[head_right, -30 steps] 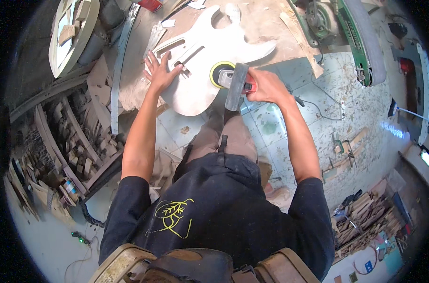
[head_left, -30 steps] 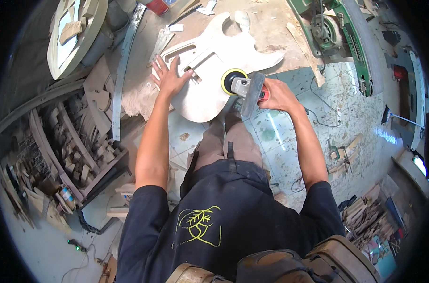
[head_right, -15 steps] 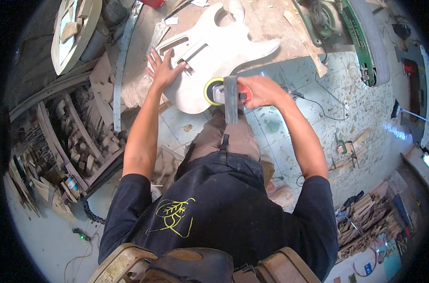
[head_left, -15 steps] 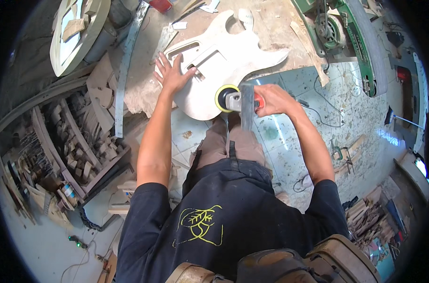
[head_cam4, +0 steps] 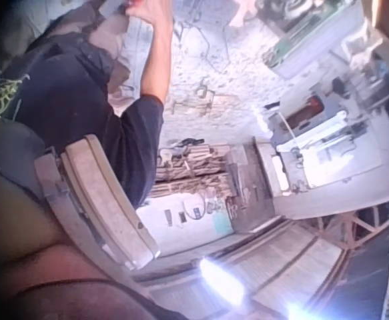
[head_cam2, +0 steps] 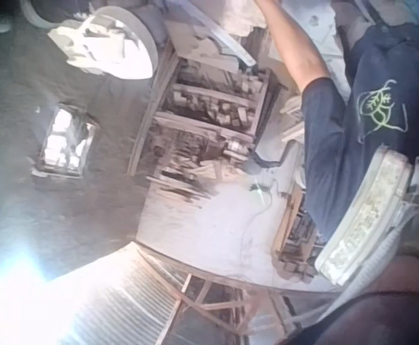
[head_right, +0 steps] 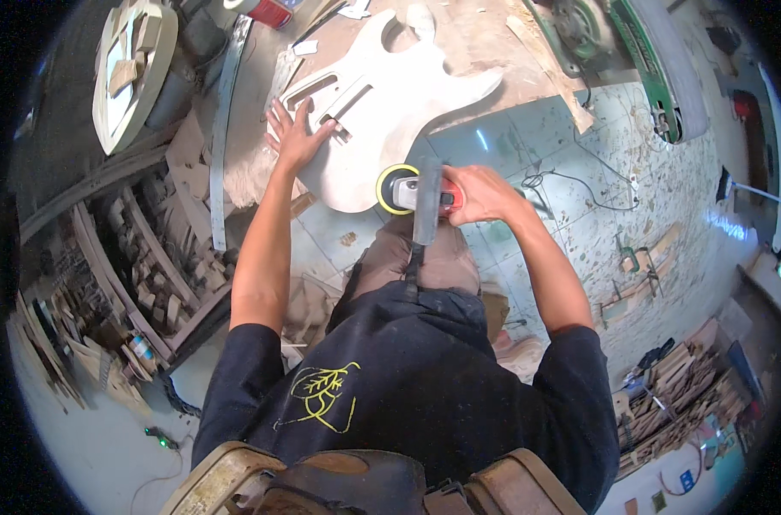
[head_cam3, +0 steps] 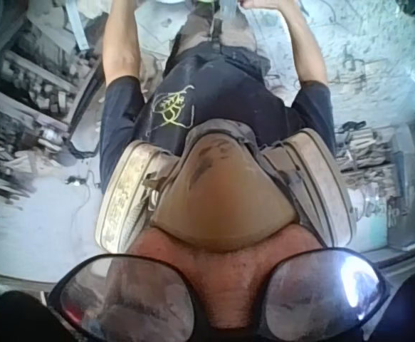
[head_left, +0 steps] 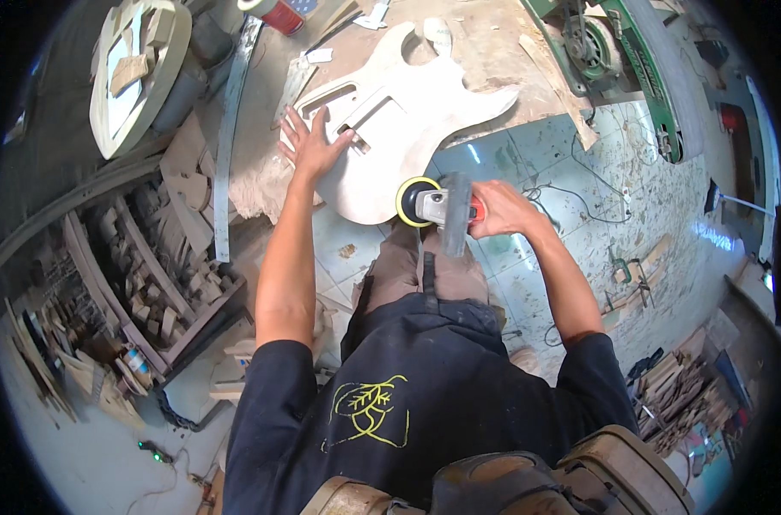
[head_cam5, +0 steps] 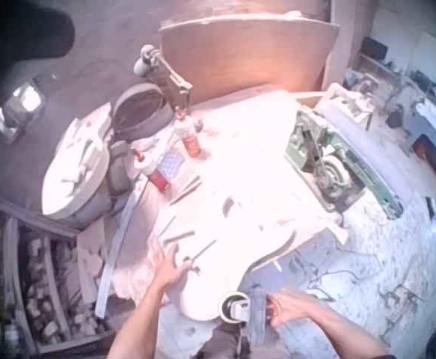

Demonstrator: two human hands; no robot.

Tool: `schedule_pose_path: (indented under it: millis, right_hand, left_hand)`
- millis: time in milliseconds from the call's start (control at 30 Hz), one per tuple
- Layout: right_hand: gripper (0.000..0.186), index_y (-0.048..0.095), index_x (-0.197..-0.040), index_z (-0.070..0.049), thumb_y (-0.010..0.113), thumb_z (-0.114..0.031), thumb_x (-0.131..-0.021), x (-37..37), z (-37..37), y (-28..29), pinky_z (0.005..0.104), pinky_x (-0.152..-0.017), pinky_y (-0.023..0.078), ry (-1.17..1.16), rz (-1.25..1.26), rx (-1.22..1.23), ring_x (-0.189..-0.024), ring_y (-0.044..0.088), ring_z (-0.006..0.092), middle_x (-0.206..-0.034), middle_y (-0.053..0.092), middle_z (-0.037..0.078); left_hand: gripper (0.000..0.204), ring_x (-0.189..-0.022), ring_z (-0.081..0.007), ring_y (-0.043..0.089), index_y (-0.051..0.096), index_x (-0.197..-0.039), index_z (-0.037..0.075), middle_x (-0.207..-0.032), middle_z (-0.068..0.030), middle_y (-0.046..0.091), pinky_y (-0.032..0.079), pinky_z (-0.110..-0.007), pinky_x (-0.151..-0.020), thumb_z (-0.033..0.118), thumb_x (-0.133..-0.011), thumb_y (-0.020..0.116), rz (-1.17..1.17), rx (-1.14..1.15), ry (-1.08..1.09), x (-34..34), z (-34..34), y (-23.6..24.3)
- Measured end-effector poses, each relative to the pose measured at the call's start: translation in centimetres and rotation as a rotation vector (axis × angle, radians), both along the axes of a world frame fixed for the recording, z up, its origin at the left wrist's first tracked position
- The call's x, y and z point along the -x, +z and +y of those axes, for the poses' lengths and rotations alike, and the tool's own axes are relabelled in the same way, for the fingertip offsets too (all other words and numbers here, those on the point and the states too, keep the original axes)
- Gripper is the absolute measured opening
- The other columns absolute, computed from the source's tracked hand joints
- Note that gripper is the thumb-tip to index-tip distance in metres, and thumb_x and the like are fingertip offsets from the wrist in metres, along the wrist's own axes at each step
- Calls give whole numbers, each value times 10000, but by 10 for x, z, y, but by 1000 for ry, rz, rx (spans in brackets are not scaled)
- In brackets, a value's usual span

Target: The person picks up a power sander from a shelf and uses it to sand the top surface and sides of a wooden electric guitar body on a workbench.

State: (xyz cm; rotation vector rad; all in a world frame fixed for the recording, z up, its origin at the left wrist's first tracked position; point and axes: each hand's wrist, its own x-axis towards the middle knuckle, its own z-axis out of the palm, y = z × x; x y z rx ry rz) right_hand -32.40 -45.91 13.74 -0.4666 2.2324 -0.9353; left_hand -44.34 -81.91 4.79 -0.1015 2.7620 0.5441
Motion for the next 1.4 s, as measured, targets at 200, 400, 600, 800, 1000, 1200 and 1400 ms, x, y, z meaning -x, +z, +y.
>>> schedule_pose_path:
  millis: [200, 400, 600, 800, 1000, 1200, 1400]
  right_hand:
    - [617, 602, -1081, 77, 728, -304, -613, -53, -4, 5, 487, -755, 550, -281, -216, -13, -775, 683, 449, -757, 652, 290]
    - [642, 594, -1116, 57, 755, -310, -614, -77, -39, 10, 474, -802, 551, -457, -250, 26, -840, 685, 445, -827, 680, 275]
    - [566, 584, -1044, 43, 764, -305, -635, -66, -48, 11, 477, -798, 541, -507, -271, 48, -876, 680, 443, -883, 679, 287]
    - [568, 584, -1035, 45, 775, -316, -640, -46, -42, -4, 479, -796, 539, -644, -213, 14, -873, 679, 446, -877, 682, 278]
    - [616, 600, -1095, 35, 778, -328, -631, -41, -39, -7, 472, -820, 541, -628, -151, 44, -896, 675, 467, -918, 689, 296]
    - [567, 603, -1044, 37, 783, -307, -629, -34, -39, -11, 470, -801, 541, -749, -53, 54, -889, 676, 460, -895, 687, 284]
    - [583, 597, -1049, 42, 787, -317, -629, -33, -41, -19, 477, -813, 546, -695, -28, 45, -900, 677, 462, -919, 692, 286]
  left_hand:
    - [948, -1526, -439, -158, 384, -1548, 305, -1670, -235, -91, -55, -685, -1153, 740, -757, 674, -14, 30, -13, -1, -2, -1]
    - [950, -1523, -456, -150, 366, -1555, 298, -1666, -232, -125, -22, -698, -1155, 701, -759, 692, -29, 56, -18, 1, 3, 2]
    - [954, -1519, -464, -156, 364, -1556, 291, -1659, -254, -116, -27, -715, -1142, 717, -765, 685, -37, 56, -24, 1, -1, 1]
    - [961, -1516, -472, -152, 365, -1558, 268, -1657, -260, -111, -31, -717, -1139, 707, -769, 693, -57, 41, -30, 0, 3, 7]
    - [963, -1518, -464, -155, 365, -1559, 262, -1658, -261, -105, -39, -723, -1134, 709, -771, 689, -42, 34, -28, 0, -1, 5]
    - [971, -1520, -460, -154, 357, -1563, 269, -1661, -253, -108, -48, -711, -1140, 711, -766, 692, -27, 5, -29, 2, 0, 4]
    - [971, -1520, -457, -160, 352, -1565, 280, -1662, -247, -117, -54, -712, -1138, 721, -767, 686, -55, 36, -23, 0, -4, 2]
